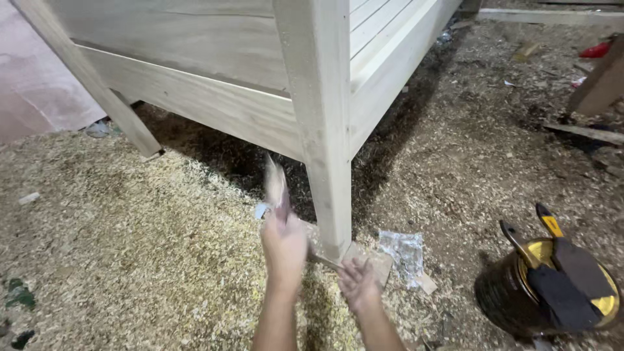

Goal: The person sands a wooden bed frame, first working on the headboard posts and rails with a sanding block, then sanding the lower legs and side rails, and finally wiping the sanded surfaces with a cloth. The frame rests on the workshop floor while the person moves around it sanding different parts.

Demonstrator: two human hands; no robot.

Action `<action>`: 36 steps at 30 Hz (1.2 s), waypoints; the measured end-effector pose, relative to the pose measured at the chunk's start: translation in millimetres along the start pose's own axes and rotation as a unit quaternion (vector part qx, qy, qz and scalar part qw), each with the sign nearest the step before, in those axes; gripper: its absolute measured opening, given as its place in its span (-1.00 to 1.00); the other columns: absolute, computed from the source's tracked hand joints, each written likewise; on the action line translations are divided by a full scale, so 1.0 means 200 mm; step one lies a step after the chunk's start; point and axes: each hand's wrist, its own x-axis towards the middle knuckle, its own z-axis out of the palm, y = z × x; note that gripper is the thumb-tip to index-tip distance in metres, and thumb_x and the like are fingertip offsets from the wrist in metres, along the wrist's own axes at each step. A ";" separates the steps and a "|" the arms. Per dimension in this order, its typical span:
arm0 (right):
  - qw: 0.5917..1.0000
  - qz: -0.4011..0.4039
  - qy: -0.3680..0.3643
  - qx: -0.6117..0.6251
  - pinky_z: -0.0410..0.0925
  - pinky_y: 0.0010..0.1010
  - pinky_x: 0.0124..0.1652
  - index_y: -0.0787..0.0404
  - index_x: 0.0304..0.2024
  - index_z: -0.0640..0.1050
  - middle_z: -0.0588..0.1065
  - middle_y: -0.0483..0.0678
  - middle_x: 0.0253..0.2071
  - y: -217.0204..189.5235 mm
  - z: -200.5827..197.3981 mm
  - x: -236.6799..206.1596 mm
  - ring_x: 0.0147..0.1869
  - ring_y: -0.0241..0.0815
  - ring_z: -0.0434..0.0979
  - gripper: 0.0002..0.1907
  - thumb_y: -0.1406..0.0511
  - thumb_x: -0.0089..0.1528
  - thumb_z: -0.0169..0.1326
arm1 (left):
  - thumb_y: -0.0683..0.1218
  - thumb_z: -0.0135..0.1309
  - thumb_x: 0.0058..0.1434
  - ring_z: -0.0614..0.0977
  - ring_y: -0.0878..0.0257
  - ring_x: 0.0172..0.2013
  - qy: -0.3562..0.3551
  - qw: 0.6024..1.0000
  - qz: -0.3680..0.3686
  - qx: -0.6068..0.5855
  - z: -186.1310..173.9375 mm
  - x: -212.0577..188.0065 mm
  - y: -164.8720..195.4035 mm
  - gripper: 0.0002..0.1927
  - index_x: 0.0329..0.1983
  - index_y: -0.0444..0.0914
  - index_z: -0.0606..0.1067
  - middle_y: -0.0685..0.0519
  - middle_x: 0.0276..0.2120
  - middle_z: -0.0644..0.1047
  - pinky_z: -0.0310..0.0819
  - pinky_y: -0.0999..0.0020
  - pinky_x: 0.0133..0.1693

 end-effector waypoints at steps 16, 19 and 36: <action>0.936 -0.265 -0.070 -0.219 0.38 -0.18 0.17 0.25 0.15 0.54 0.59 0.03 0.08 -0.35 0.13 0.04 0.10 -0.09 0.54 -0.48 0.07 0.41 -0.25 | -0.14 -0.14 0.41 0.56 0.28 -0.03 -0.348 0.548 0.507 0.566 0.06 0.31 -0.16 -0.56 0.35 -0.02 0.27 0.13 0.10 0.52 0.47 0.24 0.00; 0.912 -0.290 -0.092 -0.276 0.34 -0.12 0.23 0.38 0.21 0.55 0.57 0.23 0.18 -0.32 0.08 0.09 0.21 0.12 0.49 -0.37 0.03 0.46 -0.27 | -0.14 -0.15 0.42 0.56 0.27 -0.08 -0.393 0.531 0.496 0.563 0.10 0.32 -0.23 -0.54 0.38 -0.04 0.24 0.08 0.07 0.53 0.49 0.27 -0.06; 0.957 -0.212 -0.085 -0.178 0.05 -0.17 0.40 -0.01 0.48 0.13 0.07 -0.09 0.56 -0.26 0.06 0.11 0.57 -0.03 0.07 -0.34 -0.04 0.37 -0.42 | -0.17 -0.24 0.49 0.61 0.22 -0.35 -0.277 0.611 0.518 0.531 0.10 0.47 -0.27 -0.44 0.54 -0.17 0.07 -0.17 -0.10 0.56 0.59 0.44 -0.43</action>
